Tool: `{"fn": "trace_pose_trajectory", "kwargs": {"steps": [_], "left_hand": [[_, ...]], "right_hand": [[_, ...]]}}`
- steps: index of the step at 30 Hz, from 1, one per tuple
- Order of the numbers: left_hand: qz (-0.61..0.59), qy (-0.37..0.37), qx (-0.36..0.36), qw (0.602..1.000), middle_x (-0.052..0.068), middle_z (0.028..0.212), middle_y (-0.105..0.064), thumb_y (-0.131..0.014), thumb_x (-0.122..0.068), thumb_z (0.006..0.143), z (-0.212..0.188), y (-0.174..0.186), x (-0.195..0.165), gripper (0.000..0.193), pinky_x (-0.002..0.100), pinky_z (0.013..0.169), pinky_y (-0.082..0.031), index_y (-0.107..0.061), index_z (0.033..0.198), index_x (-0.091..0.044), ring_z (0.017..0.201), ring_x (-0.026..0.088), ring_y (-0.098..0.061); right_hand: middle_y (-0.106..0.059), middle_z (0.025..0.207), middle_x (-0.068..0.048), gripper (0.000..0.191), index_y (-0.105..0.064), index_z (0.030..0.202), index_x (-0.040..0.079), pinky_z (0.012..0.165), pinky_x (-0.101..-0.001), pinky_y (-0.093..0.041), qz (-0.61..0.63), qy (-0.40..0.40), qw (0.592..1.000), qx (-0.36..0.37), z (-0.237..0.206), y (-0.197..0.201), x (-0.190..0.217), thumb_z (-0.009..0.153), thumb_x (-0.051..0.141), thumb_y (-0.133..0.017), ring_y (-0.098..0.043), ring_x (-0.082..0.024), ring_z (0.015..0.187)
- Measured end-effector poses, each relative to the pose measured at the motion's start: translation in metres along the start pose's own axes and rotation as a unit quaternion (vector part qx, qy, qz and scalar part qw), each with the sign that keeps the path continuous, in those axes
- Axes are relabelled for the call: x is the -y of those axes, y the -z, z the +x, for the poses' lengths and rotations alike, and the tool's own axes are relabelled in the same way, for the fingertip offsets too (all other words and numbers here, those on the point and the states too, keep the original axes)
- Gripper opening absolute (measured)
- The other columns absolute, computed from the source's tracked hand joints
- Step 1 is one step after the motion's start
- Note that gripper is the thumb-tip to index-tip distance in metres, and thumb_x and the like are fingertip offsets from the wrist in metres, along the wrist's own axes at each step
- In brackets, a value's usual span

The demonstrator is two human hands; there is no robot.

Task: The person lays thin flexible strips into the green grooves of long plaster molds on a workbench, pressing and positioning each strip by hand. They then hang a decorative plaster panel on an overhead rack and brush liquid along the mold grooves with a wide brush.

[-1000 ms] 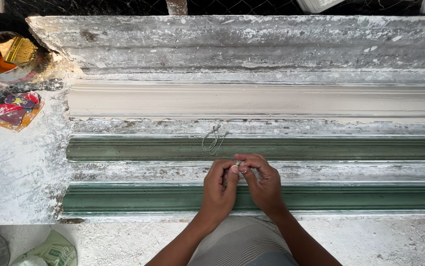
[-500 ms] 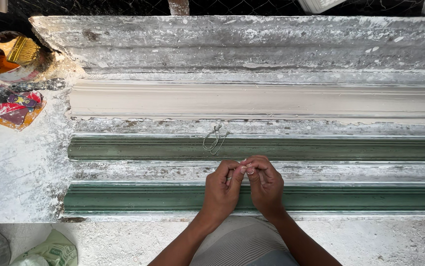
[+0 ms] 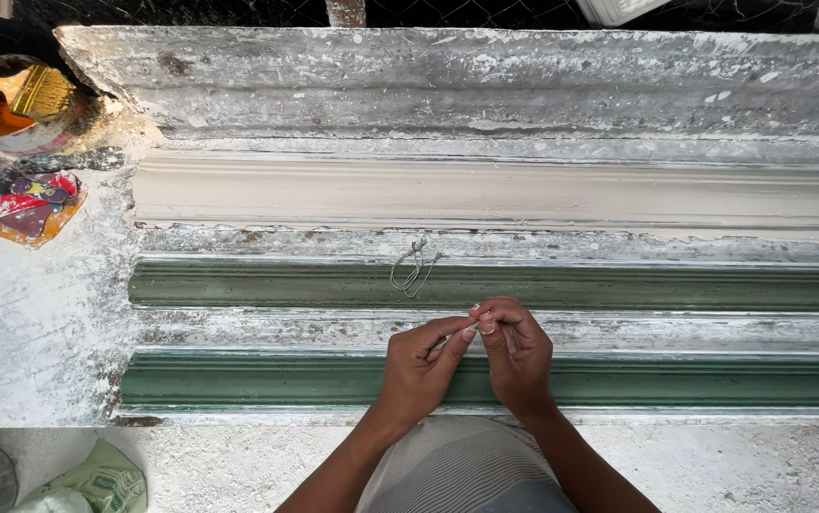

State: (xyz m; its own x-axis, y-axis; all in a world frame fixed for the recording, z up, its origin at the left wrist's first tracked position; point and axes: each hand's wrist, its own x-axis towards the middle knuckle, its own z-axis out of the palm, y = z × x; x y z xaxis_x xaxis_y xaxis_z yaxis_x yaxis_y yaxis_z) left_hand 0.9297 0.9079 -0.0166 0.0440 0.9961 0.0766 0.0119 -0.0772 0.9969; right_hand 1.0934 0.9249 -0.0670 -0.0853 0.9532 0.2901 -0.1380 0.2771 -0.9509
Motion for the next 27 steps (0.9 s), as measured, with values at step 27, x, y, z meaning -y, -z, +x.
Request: {"fn": "trace_pose_trajectory", "kwargs": {"steps": [27], "left_hand": [[-0.239,0.189,0.153,0.940,0.000,0.080,-0.063,-0.059,-0.025,0.107,0.004,0.018,0.031,0.029,0.021,0.069,-0.045,-0.063,0.090,-0.002,0.074,0.005,-0.054]], "right_hand": [[-0.065,0.088,-0.003,0.022,-0.065,0.098,0.005,0.080,-0.0308,-0.052,0.092,-0.322,0.922,0.192,0.009,0.030,0.002,0.102,0.025,-0.057,-0.060,-0.012,0.083]]}}
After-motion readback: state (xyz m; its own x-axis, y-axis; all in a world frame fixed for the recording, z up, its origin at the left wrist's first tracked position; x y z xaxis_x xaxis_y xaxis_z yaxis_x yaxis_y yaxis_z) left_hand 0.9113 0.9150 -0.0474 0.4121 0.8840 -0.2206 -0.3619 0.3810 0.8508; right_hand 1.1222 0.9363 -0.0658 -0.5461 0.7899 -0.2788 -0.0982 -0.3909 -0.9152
